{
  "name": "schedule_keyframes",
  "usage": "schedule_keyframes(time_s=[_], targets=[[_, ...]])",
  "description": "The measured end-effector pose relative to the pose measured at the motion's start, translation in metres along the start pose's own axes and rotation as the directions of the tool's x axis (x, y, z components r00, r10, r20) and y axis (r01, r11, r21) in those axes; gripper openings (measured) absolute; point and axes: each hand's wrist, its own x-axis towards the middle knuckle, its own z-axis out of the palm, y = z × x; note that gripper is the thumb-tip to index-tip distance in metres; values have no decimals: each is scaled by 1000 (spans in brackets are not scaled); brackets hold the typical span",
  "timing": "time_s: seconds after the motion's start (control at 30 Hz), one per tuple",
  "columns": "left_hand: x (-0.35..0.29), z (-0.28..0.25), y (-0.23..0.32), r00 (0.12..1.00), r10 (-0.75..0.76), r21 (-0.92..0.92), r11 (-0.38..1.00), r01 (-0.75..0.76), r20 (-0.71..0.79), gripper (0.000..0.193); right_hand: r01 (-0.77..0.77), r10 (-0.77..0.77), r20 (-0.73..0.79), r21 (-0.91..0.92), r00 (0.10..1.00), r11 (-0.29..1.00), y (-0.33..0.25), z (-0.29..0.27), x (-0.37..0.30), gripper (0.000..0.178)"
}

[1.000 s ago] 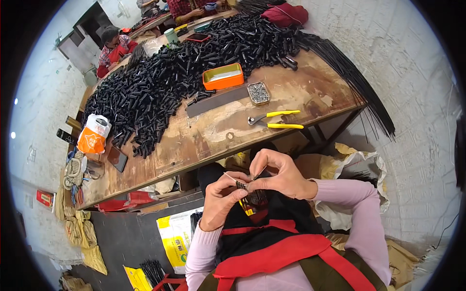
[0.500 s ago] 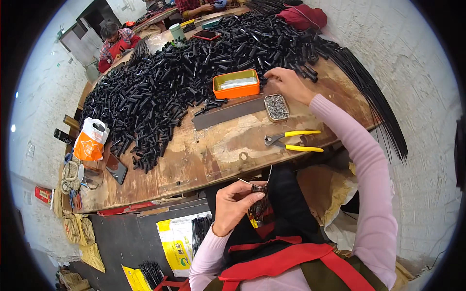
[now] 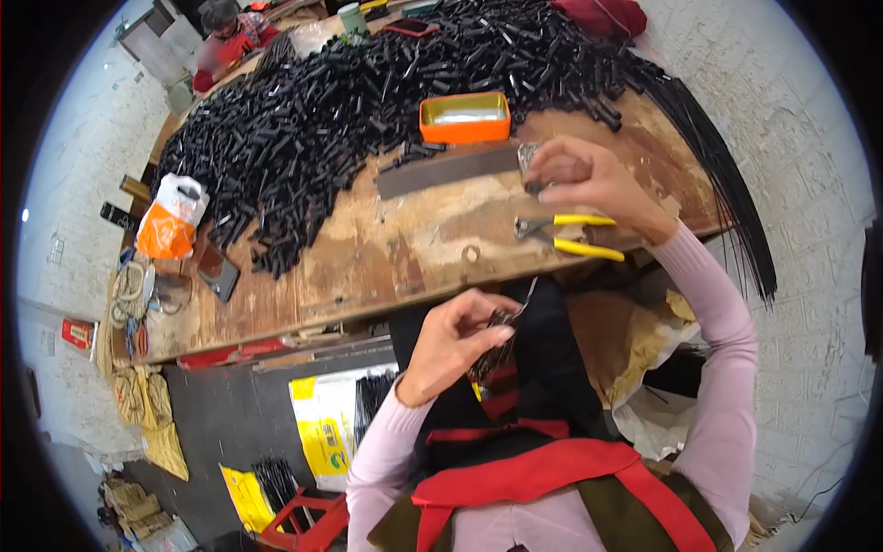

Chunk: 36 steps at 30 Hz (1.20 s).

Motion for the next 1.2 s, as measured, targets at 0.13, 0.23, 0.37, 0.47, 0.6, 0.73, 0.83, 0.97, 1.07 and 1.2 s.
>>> schedule_keyframes(time_s=[0.13, 0.23, 0.37, 0.47, 0.6, 0.73, 0.83, 0.97, 1.07, 1.2], targets=[[-4, 25, 17, 989, 46, 16, 999, -49, 141, 14, -121, 93, 222, 116, 971, 986, -36, 30, -52, 35], [-15, 36, 30, 990, 27, -14, 1000, -26, 141, 24, -146, 106, 262, 136, 959, 980, -50, 40, -72, 30], [-35, 52, 43, 991, 24, 28, 999, -28, 134, 44, -85, 58, 285, 81, 957, 993, -63, 47, -89, 23], [-46, 56, 45, 992, 24, 29, 999, -28, 121, 44, -76, 52, 298, 70, 953, 995, -68, 54, -100, 22], [-57, 60, 47, 995, 21, 5, 1000, -22, 99, 41, 5, -25, 269, 77, 963, 997, -64, 64, -110, 18], [-63, 61, 42, 994, 89, -20, 996, -88, 68, 37, -1, -12, 219, 62, 976, 998, -78, 75, -116, 16], [-65, 59, 42, 993, 85, -10, 996, -84, 87, 29, -36, 20, 227, 65, 974, 997, -78, 75, -117, 13], [-66, 59, 40, 998, 50, -9, 999, -50, 34, 23, -13, -3, 201, 77, 980, 997, -78, 81, -120, 12], [-65, 58, 39, 998, 56, -3, 998, -56, 34, 23, 40, -40, 207, 7, 977, 999, -76, 78, -123, 12], [-63, 59, 35, 996, 75, -8, 997, -74, 47, 23, 53, -51, 191, -5, 980, 999, -79, 81, -127, 12]])
